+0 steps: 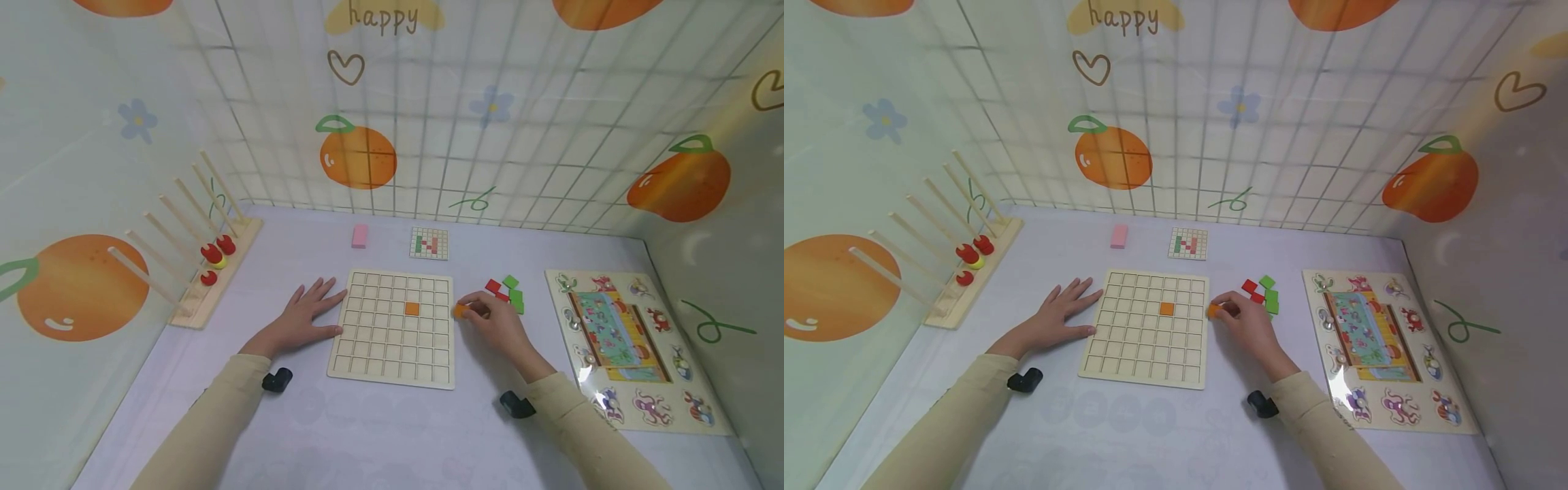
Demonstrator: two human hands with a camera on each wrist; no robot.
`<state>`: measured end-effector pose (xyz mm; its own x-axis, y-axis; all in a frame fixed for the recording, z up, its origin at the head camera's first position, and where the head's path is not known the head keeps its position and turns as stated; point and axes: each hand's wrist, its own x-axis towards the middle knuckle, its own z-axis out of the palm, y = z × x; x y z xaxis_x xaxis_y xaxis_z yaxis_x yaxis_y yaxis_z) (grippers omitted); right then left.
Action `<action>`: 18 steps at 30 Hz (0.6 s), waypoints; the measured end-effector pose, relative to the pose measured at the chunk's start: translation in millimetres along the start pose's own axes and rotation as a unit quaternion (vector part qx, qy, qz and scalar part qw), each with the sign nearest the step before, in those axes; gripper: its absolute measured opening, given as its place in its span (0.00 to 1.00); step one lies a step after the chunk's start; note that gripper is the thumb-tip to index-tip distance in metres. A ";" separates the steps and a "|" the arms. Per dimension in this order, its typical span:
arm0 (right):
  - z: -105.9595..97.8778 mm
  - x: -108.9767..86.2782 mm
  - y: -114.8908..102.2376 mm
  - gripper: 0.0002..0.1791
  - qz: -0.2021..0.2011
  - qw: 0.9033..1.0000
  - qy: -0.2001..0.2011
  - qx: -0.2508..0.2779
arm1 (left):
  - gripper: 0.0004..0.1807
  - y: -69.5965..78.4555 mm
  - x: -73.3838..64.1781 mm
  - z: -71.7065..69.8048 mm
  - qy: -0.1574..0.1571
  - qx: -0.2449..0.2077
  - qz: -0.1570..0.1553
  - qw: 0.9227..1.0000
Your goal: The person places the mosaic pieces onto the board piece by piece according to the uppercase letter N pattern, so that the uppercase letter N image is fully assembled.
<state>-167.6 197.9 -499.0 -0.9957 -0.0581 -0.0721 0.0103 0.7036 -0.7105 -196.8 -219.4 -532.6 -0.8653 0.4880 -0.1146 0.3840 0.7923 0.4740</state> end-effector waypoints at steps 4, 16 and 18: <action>3.1 -0.1 -4.8 0.10 0.000 1.000 -0.007 0.009 | 0.47 0.4 -0.3 -0.3 0.000 0.002 -0.001 1.000; 18.3 -1.1 -22.7 0.09 -0.026 0.999 -0.025 0.019 | 0.46 3.2 -1.1 -1.9 -0.002 -0.003 -0.003 1.000; 22.0 -1.1 -25.5 0.09 -0.025 0.999 -0.031 0.024 | 0.46 3.2 -1.2 -1.9 -0.002 -0.004 -0.003 1.000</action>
<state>-164.7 164.4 -496.2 -0.9874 -0.1380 -0.0777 -0.0341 0.6645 -0.7465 -195.2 -218.1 -529.3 -0.8665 0.4844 -0.1206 0.3764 0.7927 0.4795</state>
